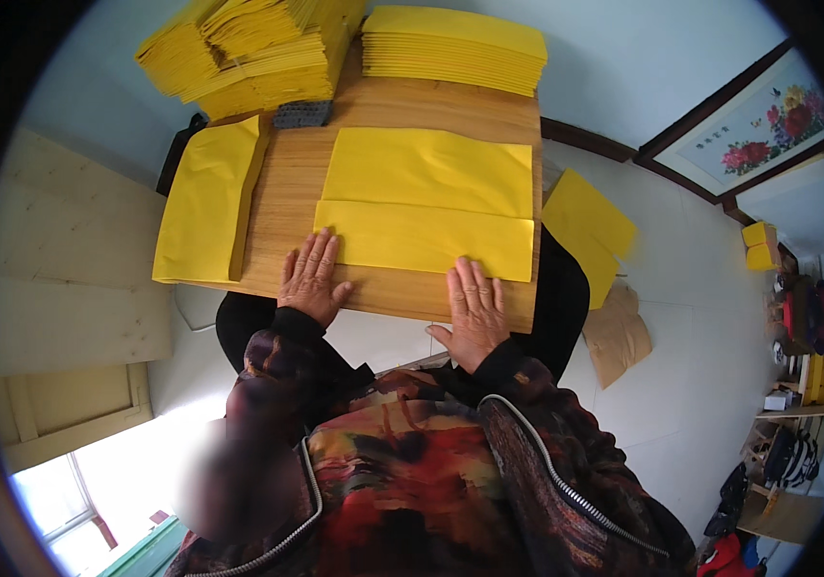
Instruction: The person sits on the floor and folds yellow sheets of paper or thin material on a low wooden table. They fold each sheet in half, then in half again, and stack the folded sheets on the table.
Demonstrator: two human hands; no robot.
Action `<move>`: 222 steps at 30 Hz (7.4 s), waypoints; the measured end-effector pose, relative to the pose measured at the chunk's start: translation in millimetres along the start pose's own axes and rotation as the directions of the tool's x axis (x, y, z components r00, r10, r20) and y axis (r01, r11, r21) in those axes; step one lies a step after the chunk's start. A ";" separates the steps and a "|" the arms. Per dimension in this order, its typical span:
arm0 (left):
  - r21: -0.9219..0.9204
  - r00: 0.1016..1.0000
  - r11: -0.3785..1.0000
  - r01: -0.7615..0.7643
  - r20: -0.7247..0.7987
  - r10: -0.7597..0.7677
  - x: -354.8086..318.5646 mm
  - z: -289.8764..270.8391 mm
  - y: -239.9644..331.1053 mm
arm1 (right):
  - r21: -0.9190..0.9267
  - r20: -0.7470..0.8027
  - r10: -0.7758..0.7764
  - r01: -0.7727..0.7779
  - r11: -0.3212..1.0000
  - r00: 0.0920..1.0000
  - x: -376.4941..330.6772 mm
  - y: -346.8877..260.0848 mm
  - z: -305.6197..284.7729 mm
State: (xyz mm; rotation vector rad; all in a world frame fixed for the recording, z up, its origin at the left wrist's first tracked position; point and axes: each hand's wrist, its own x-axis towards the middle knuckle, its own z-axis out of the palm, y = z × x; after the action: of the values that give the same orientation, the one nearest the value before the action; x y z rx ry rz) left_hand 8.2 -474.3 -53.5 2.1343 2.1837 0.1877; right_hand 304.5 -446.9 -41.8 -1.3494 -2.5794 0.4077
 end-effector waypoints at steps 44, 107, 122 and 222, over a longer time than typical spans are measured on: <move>-0.085 0.711 0.746 -0.660 -0.391 0.584 -38.3 -42.9 84.5 | 0.897 0.325 -0.063 -0.286 0.338 0.944 -9.0 -4.3 -10.1; -0.162 0.906 0.923 -0.348 -0.312 0.287 -34.8 -20.2 -12.2 | -0.009 0.057 -0.268 0.269 0.963 0.962 -10.8 79.4 -79.6; -0.153 0.862 0.899 -0.411 -0.385 0.329 -32.2 -20.7 -29.6 | 0.036 -0.077 -0.299 0.303 0.952 0.951 -25.2 83.9 -65.7; -0.825 0.950 0.473 0.308 0.244 -0.193 -1.4 -28.3 -49.7 | 0.512 -0.164 0.267 -0.149 0.846 0.950 -19.1 66.9 -66.5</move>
State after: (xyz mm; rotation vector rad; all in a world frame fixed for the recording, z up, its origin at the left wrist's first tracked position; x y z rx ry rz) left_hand -45.0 -477.6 -32.7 1.1874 1.6978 0.8902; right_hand 386.8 -416.4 -2.4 -1.3840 -1.9555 0.8317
